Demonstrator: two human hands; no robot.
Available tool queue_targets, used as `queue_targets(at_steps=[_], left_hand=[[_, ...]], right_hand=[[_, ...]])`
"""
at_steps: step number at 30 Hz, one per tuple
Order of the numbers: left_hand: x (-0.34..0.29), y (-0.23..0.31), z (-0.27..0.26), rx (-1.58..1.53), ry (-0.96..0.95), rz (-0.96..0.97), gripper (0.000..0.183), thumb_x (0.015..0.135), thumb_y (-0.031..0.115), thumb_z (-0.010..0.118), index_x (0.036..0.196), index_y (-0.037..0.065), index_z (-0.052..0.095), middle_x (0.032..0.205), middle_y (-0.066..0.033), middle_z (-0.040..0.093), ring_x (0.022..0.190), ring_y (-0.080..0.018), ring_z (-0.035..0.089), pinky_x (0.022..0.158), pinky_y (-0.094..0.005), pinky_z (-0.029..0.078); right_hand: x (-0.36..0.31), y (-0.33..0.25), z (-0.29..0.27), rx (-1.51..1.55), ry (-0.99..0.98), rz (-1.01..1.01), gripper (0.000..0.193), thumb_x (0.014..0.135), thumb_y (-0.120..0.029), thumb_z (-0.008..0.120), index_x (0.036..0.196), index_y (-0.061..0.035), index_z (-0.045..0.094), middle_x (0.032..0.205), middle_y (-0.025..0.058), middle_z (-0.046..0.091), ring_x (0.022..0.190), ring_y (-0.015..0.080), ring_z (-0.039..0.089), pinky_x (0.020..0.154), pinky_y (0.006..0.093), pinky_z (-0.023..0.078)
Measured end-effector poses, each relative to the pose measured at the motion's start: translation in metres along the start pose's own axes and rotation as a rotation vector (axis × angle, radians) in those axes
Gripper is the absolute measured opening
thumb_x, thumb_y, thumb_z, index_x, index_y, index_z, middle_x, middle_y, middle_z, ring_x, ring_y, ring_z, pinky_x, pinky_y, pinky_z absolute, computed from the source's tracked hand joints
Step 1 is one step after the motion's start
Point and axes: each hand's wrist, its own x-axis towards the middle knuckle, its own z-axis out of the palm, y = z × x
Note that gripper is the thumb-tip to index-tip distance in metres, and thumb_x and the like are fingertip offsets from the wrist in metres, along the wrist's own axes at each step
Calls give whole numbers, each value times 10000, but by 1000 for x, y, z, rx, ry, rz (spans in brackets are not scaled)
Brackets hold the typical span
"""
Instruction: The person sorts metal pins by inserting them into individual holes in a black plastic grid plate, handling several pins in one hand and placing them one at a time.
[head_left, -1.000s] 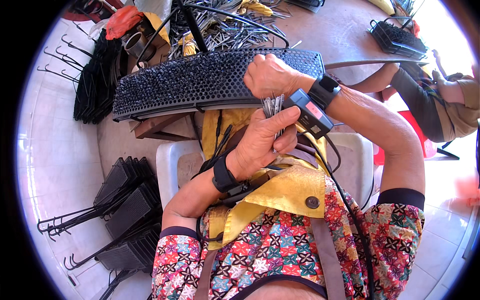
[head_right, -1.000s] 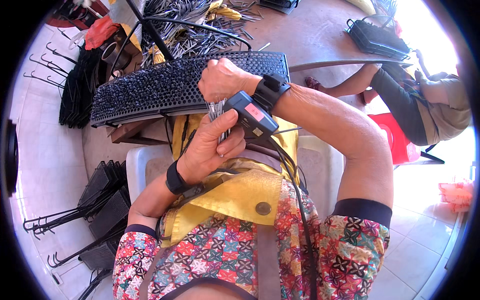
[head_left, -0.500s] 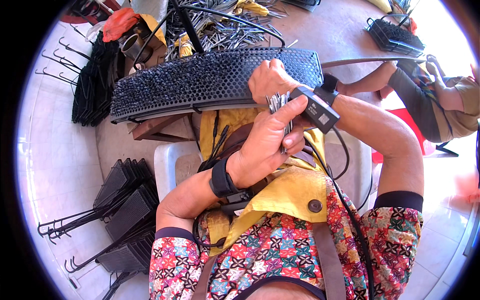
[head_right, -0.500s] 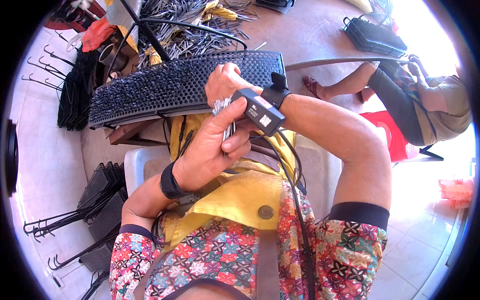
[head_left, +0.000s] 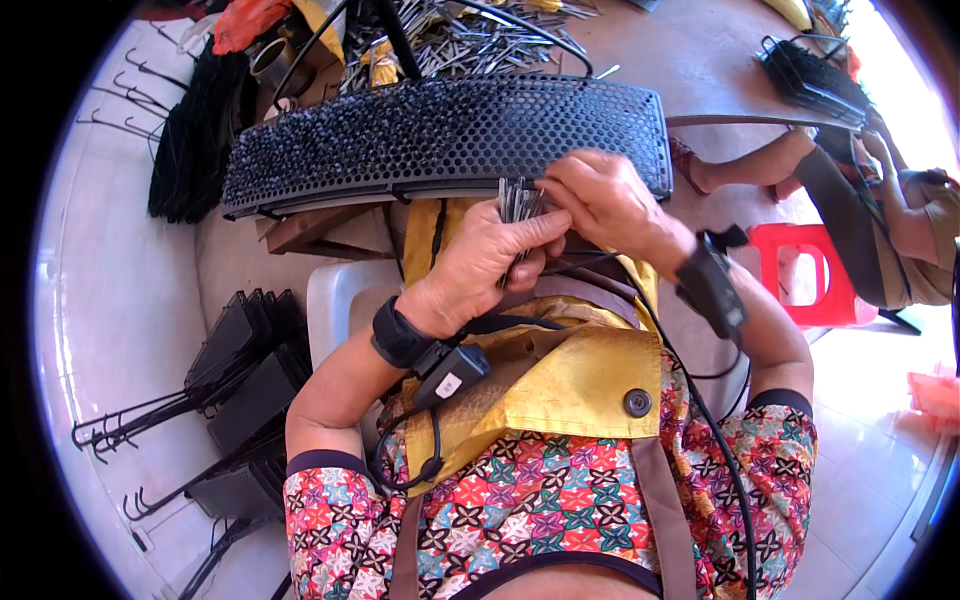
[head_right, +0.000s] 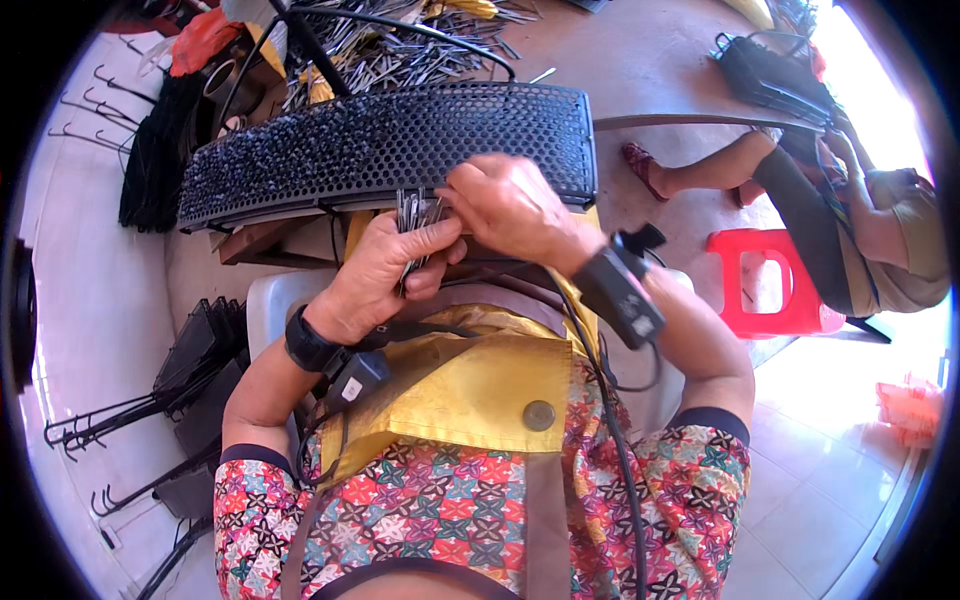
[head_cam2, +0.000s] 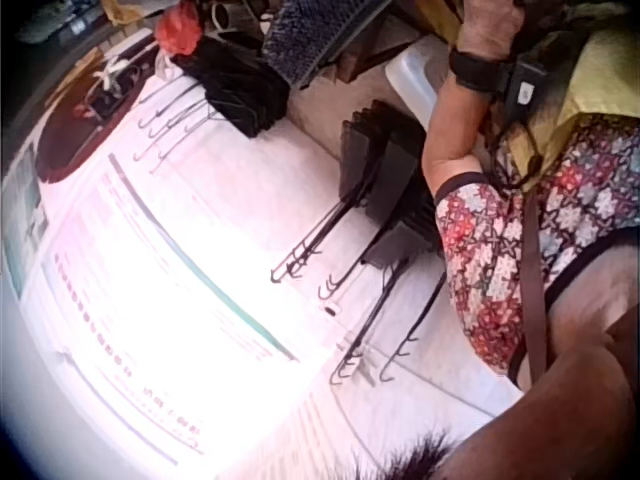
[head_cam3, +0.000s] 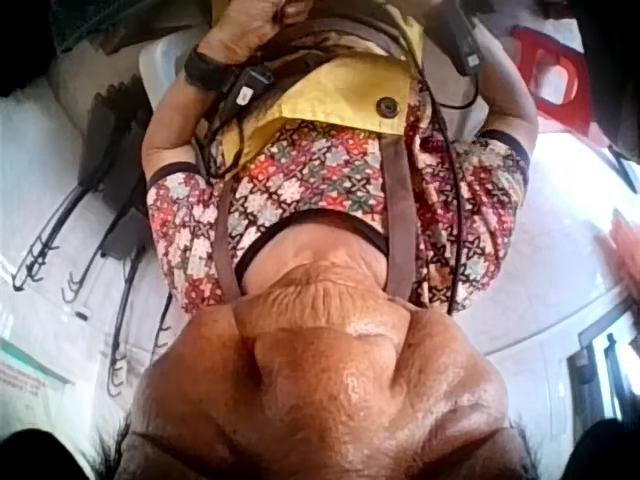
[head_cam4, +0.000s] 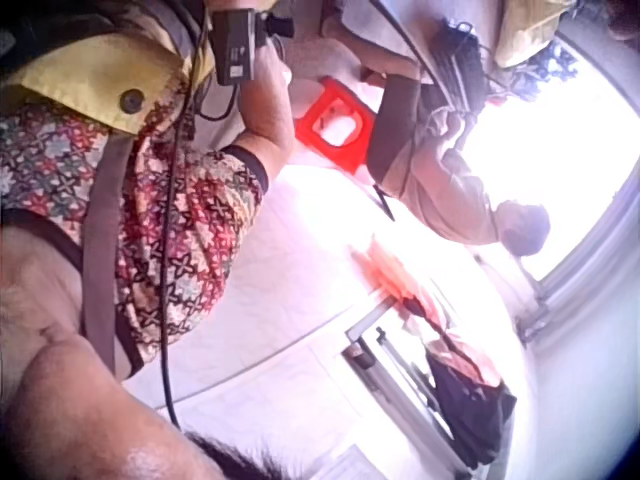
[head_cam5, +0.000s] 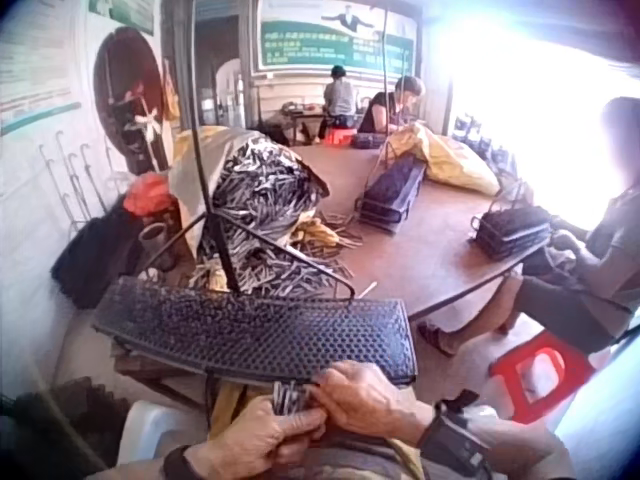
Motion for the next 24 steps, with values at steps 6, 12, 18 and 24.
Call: queue_targets(at_steps=[6, 12, 18, 24], left_hand=[[8, -5, -14, -141, -70, -22, 35, 816, 56, 548, 839, 32, 559, 708, -48, 535, 466, -69, 432, 379, -198, 289], [14, -9, -19, -35, -16, 44, 62, 815, 79, 580, 825, 18, 567, 682, -57, 550, 474, -83, 469, 373, -205, 313], [20, -4, -25, 31, -39, 150, 118, 820, 101, 604, 826, -16, 588, 684, -73, 582, 511, -105, 528, 369, -202, 344], [24, 2, -36, -2, 2, 256, 128, 813, 92, 621, 848, -28, 599, 706, -95, 611, 543, -137, 574, 409, -224, 422]], right_hand=[[-7, -18, 2, 713, -54, 687, 199, 849, -139, 597, 768, 42, 611, 647, 20, 604, 626, 54, 539, 529, 247, 442], [-4, -14, 17, 724, 29, 738, 118, 807, -70, 618, 779, 44, 630, 648, 50, 622, 541, 72, 557, 476, 216, 436], [5, -19, 18, 824, 69, 861, 99, 817, -57, 603, 835, 40, 612, 690, 65, 616, 536, 104, 568, 470, 201, 440], [5, -2, 13, 780, 58, 779, 88, 846, -49, 564, 883, 20, 602, 770, 63, 631, 643, 96, 582, 597, 204, 475]])
